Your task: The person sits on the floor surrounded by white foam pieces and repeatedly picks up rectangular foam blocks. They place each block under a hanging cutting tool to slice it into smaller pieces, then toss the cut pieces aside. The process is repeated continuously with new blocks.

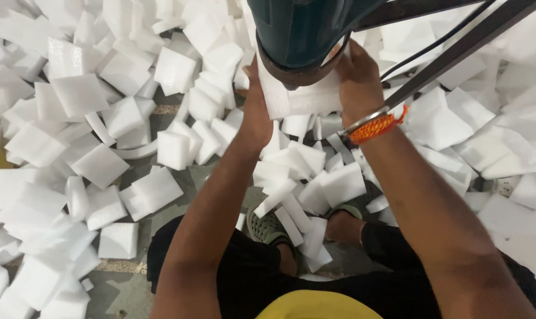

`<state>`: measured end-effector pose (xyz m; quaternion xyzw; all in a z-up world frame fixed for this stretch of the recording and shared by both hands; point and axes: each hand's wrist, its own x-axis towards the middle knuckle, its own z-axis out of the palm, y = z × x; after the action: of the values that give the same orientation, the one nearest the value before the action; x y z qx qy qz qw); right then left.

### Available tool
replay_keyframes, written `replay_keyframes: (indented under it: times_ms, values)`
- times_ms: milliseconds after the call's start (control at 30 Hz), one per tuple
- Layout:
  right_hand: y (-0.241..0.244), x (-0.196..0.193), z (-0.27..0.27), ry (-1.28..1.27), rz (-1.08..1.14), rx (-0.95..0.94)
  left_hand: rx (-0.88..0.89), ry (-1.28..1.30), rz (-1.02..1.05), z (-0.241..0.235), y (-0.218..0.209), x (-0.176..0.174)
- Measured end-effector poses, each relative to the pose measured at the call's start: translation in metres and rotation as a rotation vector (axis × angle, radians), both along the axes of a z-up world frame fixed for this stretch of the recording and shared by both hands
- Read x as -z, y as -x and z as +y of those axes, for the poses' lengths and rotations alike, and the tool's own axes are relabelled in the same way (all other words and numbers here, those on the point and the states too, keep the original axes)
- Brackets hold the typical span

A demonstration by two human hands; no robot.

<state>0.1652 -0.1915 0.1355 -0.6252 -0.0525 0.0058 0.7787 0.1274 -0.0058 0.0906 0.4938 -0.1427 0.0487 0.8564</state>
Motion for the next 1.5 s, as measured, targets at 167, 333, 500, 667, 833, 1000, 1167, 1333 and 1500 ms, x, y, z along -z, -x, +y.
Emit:
replay_keyframes:
  times_ms: [167,333,500,667,833,1000,1167,1333,1500]
  values:
    - [0.04,0.014,-0.006,0.137,-0.159,-0.041,-0.017,-0.159,0.095,-0.009,0.037,0.016]
    - [0.089,0.033,-0.019,0.373,-0.07,-0.037,0.015,-0.259,0.3,-0.018,0.076,0.054]
    - [0.124,0.056,-0.03,0.378,0.019,-0.049,-0.053,-0.445,0.297,-0.027,0.122,0.092]
    - [0.127,0.064,-0.05,0.131,0.217,-0.195,-0.268,-0.912,0.036,-0.019,0.157,0.095]
    - [0.111,0.061,-0.077,-0.047,0.355,-0.257,-0.253,-1.046,-0.362,-0.003,0.166,0.072]
    - [0.108,0.074,-0.089,-0.292,0.287,-0.439,-0.218,-0.908,-0.195,-0.003,0.158,0.055]
    - [0.124,0.086,-0.074,0.497,-0.413,-0.316,-0.108,-0.537,0.043,-0.014,0.153,0.054]
    - [0.131,0.091,-0.045,0.141,-0.151,-0.135,-0.1,-0.389,0.09,-0.024,0.149,0.062]
    - [0.124,0.1,-0.038,-0.048,-0.013,-0.051,-0.135,-0.413,0.155,-0.031,0.139,0.072]
